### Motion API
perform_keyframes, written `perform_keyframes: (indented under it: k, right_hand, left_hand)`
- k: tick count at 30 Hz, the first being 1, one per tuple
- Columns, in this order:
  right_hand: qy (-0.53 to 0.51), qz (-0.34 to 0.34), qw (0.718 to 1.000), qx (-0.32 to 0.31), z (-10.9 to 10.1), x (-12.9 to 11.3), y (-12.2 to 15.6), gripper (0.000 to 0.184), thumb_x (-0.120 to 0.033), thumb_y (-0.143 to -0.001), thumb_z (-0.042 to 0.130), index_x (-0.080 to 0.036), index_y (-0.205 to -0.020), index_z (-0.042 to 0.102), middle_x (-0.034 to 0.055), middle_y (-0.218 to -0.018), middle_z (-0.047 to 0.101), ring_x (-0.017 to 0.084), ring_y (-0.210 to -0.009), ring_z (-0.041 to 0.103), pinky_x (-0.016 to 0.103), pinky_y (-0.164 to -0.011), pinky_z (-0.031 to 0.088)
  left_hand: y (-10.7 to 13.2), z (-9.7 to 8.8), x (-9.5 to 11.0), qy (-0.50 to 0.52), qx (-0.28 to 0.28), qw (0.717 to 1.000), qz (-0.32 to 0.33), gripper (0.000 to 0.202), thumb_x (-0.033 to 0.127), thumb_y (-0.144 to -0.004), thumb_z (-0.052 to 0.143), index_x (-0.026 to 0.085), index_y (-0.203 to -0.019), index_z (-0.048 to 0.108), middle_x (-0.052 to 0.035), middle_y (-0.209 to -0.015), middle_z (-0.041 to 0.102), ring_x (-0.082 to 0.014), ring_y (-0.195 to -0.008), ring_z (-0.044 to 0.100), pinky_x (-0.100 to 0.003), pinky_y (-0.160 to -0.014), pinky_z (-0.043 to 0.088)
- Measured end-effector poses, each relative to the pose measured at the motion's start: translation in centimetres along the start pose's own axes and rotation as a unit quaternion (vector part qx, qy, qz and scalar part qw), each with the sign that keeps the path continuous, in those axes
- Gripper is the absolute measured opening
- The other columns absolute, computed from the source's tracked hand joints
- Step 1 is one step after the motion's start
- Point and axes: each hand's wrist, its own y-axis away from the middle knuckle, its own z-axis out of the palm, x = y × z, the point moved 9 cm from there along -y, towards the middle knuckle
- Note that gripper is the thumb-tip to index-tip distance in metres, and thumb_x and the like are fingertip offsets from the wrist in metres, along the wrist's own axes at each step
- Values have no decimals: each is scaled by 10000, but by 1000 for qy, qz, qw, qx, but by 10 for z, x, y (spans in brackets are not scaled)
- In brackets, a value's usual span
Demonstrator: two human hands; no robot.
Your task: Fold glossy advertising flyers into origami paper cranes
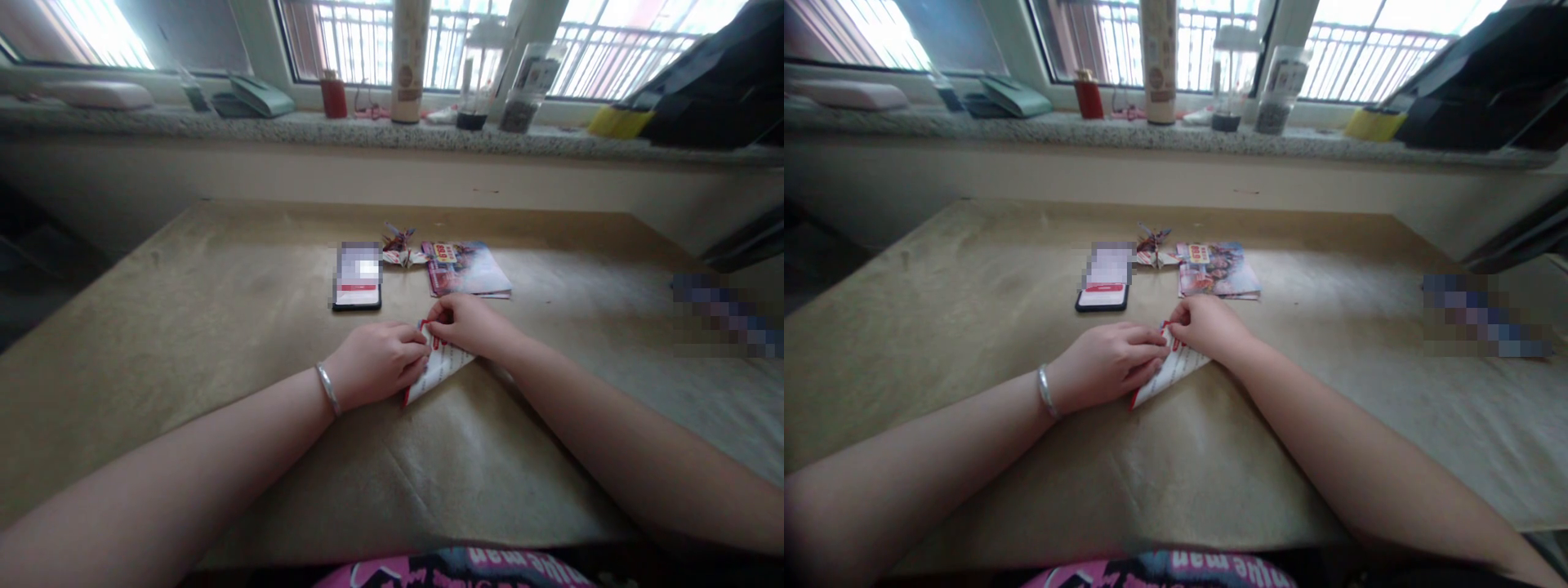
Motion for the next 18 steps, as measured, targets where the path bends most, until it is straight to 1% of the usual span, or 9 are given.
perform_keyframes:
  k: [3, 6, 8, 10, 12, 15, 18]
  right_hand:
    - [-2, -10, 1000, 6, -1, 0, 1, 114, -208, -741, 575, -192, -675, 666, 5, -659, 675, 116, -583, 561, 224, -530, 373]
    - [7, -5, 1000, 18, -5, -3, 4, 99, -206, -742, 575, -191, -710, 667, 14, -694, 677, 128, -613, 570, 236, -561, 389]
    - [42, -5, 998, 45, -12, -8, 7, 84, -231, -740, 603, -179, -761, 666, 38, -757, 679, 147, -663, 578, 252, -603, 407]
    - [87, -16, 994, 57, -15, -15, 11, 110, -253, -752, 618, -166, -802, 664, 64, -809, 668, 171, -726, 581, 276, -660, 420]
    - [117, -31, 991, 64, -15, -21, 14, 123, -261, -771, 620, -159, -827, 659, 77, -841, 653, 186, -771, 575, 292, -703, 425]
    - [127, -51, 988, 74, -14, -26, 18, 123, -260, -796, 608, -157, -847, 649, 80, -855, 635, 190, -790, 564, 296, -728, 430]
    - [128, -62, 986, 82, -13, -27, 21, 140, -258, -810, 590, -152, -880, 648, 83, -867, 628, 193, -803, 561, 302, -754, 435]
  left_hand:
    - [0, 2, 0, 3, -11, 1000, 2, 280, 278, -930, 435, 189, -949, 700, -49, -986, 688, -170, -930, 640, -293, -853, 511]
    - [1, 3, -1, 6, -14, 1000, -6, 283, 279, -931, 431, 187, -949, 699, -61, -1032, 676, -184, -964, 629, -311, -866, 512]
    - [1, 2, -6, 4, -9, 999, -33, 283, 274, -929, 429, 176, -1008, 682, -82, -1085, 656, -197, -1000, 613, -330, -889, 506]
    - [2, 3, -14, -2, -3, 997, -77, 306, 285, -923, 441, 147, -1108, 641, -109, -1149, 628, -220, -1054, 587, -360, -935, 489]
    - [2, 6, -21, 0, -7, 994, -110, 362, 313, -912, 465, 111, -1182, 597, -131, -1210, 599, -246, -1134, 544, -386, -1002, 451]
    - [3, 15, -26, 16, -31, 990, -136, 468, 335, -913, 457, 65, -1293, 503, -151, -1321, 531, -269, -1266, 445, -409, -1099, 358]
    - [4, 22, -30, 24, -57, 985, -161, 528, 342, -925, 418, 34, -1353, 429, -168, -1412, 441, -279, -1350, 344, -421, -1145, 283]
